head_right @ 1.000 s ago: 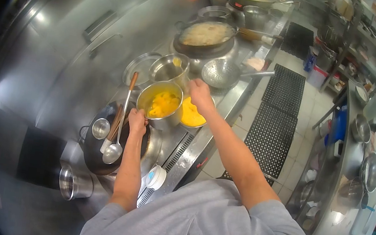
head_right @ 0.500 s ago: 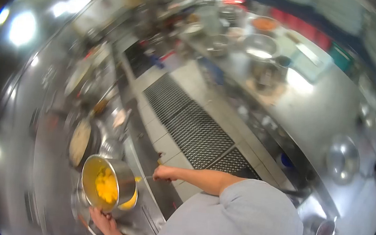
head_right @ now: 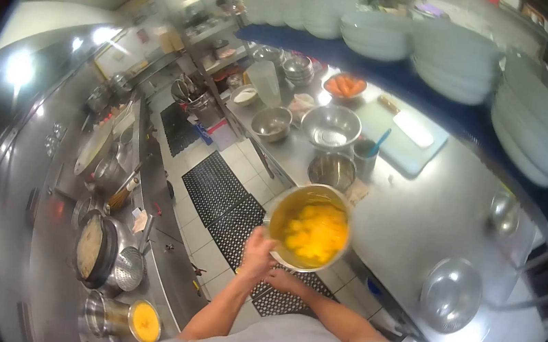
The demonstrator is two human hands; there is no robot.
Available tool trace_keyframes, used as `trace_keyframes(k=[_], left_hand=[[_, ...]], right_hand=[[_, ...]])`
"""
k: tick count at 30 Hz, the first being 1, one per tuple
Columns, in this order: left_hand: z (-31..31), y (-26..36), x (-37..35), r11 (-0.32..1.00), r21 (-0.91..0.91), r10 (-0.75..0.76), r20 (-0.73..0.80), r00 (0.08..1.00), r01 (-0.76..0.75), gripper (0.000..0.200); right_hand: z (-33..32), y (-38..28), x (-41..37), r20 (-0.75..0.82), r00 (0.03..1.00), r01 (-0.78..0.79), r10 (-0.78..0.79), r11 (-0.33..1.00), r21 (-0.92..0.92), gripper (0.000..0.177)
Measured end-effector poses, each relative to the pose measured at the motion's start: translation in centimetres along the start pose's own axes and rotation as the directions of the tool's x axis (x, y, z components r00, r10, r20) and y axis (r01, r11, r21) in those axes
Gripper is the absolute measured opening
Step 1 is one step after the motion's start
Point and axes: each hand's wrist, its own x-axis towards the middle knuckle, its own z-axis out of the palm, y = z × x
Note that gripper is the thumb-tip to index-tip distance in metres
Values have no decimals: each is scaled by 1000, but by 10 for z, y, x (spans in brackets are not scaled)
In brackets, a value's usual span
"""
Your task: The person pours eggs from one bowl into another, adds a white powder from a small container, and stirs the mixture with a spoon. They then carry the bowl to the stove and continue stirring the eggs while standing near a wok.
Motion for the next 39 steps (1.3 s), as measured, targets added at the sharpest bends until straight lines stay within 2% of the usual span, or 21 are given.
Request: trace_keyframes(k=[1,2,4,8,13,16,17,18,19,20,21,24,26,27,28,29,31,32,33,37,39], left_hand=[[22,-38,30,998,-2,70,30,997,-70,22],[52,-41,39,997,58,-50,48,998,47,23],[97,-80,70,990,116,-100,162,982,82,23],[177,-114,93,975,213,-106,193,975,64,17],[221,-154,112,940,338,-60,285,957,-41,22],[220,-129,111,958,222,-265,431,863,184,31],[212,-131,110,952,264,-262,448,855,153,39],[194,-114,103,933,347,-259,459,850,97,40],[172,-97,97,906,420,-251,462,851,40,40],[145,-70,86,874,485,-240,453,858,-11,41],[111,-42,71,913,409,-221,484,847,5,37],[-21,-69,56,966,259,-94,293,951,16,26],[-114,-54,0,984,172,52,-61,997,-41,17],[-165,-59,-26,950,303,130,-178,975,-72,16],[-211,-70,-61,998,-50,18,-354,935,-39,20],[-250,-76,-94,994,-43,-107,-596,796,102,21],[-311,-109,-165,965,-208,-114,-883,454,-162,18],[-356,-149,-196,914,-252,-127,-922,366,-317,18],[-355,-133,-224,884,-222,-183,-974,132,-412,19],[-442,-174,-257,753,-229,-312,-950,-28,-617,24],[-474,-180,-256,787,-259,-231,-965,121,-560,28]], right_hand=[[-13,11,-3,-33,999,-8,9,1000,22,30],[-23,21,-8,-64,998,-12,14,999,34,29],[-39,41,-19,-119,992,-22,30,997,69,28],[-47,74,-43,-187,980,-34,67,984,175,26],[-36,102,-49,-185,978,-36,98,949,312,23],[-27,110,-30,-154,987,19,48,913,406,22],[-25,114,-18,-139,990,56,7,895,443,21],[-24,107,-8,-114,993,76,-22,862,500,21],[-28,103,-1,-134,976,193,-169,963,189,21],[-37,80,3,-151,938,292,-312,946,-143,21],[-39,61,9,-67,875,404,-479,800,-443,21],[-9,71,45,84,992,110,-99,983,-144,27],[9,32,77,127,981,-135,147,986,-96,27],[15,-3,99,118,957,-255,264,963,-81,28],[25,-41,121,99,922,-370,374,927,-57,28],[37,-83,135,144,957,-229,253,960,-162,29],[69,-159,158,248,969,60,22,946,-320,31],[90,-182,175,315,939,247,-141,912,-328,31],[114,-205,189,379,877,424,-297,848,-318,32],[207,-298,201,504,747,589,-434,783,-199,31],[266,-313,220,512,704,662,-492,716,-222,32]])
